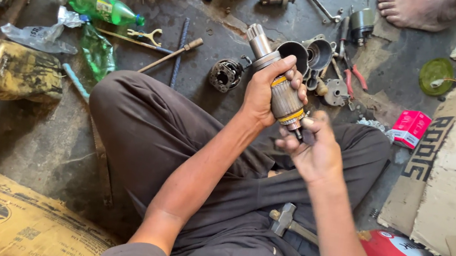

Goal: The person sits cross-legged on the workshop floor and works on a starter motor assembly on their lap. They hold the armature and drive housing, twist and press components together by hand, and use a hacksaw blade to work on parts of the assembly.

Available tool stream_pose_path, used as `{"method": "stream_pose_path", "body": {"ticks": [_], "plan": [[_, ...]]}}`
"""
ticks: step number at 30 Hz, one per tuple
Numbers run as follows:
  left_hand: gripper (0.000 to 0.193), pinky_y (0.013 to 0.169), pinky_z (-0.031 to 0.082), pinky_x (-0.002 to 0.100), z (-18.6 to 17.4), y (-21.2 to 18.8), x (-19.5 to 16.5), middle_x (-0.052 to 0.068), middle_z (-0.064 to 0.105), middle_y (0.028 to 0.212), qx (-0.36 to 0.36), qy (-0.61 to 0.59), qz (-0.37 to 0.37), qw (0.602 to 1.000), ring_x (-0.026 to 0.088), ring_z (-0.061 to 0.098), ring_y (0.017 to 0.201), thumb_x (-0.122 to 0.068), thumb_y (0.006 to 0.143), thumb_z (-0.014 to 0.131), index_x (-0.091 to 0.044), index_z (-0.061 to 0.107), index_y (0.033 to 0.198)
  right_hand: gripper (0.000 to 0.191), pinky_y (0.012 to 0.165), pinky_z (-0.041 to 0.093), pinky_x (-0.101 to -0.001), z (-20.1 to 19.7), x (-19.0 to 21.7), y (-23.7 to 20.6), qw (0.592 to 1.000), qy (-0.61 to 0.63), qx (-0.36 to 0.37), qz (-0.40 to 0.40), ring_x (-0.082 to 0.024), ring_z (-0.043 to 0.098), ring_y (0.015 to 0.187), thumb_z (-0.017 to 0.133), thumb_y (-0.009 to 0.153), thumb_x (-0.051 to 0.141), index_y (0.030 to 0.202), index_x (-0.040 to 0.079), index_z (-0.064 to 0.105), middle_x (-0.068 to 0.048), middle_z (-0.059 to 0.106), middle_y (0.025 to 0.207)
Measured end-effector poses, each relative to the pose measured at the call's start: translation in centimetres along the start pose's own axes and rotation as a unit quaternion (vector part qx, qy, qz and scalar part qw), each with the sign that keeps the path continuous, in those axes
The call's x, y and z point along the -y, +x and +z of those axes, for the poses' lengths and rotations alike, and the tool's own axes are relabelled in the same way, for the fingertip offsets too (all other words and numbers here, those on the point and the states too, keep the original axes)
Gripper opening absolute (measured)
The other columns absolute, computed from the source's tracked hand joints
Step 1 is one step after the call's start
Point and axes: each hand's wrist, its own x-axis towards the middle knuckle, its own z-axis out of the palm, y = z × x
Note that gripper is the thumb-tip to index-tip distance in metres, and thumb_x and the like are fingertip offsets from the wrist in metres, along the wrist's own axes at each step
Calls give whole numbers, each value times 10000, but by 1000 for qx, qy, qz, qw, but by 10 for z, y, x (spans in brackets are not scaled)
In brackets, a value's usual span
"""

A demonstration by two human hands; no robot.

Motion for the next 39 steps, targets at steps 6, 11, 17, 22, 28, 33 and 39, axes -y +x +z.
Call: {"method": "stream_pose_path", "body": {"ticks": [6,11,17,22,28,33,39], "plan": [[263,605,571,385,3,-3,0,75,582,710,1,4,-5,1000,235,641,616,-241,962,678,-85,534,805,165,663,605,-448,-2,-8,-15,716,-575,50,-392,-324,727,734,659,936,-7,939,75,516,-223,687,935],[271,613,572,388,3,-5,1,75,577,709,4,13,8,1000,237,643,622,-239,966,679,-81,528,806,213,645,661,-485,-4,-9,-7,995,1,8,-102,-283,694,589,699,883,-24,867,113,536,-188,669,835],[278,615,575,392,2,-3,-1,70,571,708,19,-6,-12,1000,232,636,619,-250,965,678,-85,522,805,148,681,610,-435,-6,-5,-16,727,-574,38,-374,-287,744,761,666,955,9,922,69,534,-203,716,991],[284,643,577,395,1,-8,-1,79,567,721,27,12,15,999,243,639,641,-248,975,677,-82,516,810,176,644,635,-474,-5,-10,-9,946,-247,15,-211,-336,698,680,650,888,16,906,111,503,-208,683,927],[286,630,576,398,-2,-7,0,77,565,713,25,3,-9,1000,241,636,633,-247,971,672,-83,515,796,209,730,628,-435,-12,-2,-9,985,-157,32,-63,-301,724,780,672,972,5,953,68,474,-189,697,943],[257,644,580,422,-6,-3,-2,76,558,698,33,-12,8,999,257,629,629,-224,983,633,-84,526,795,227,778,604,-404,-5,-12,-20,763,-546,62,-340,-337,731,869,695,917,21,1018,51,494,-234,692,1045],[277,775,585,436,-2,-7,-8,88,572,767,132,-53,-4,990,267,650,731,-240,1031,616,-73,530,828,264,850,562,-340,-1,-21,-18,909,-314,2,-274,-252,724,937,694,987,82,1143,55,483,-134,649,1102]]}}
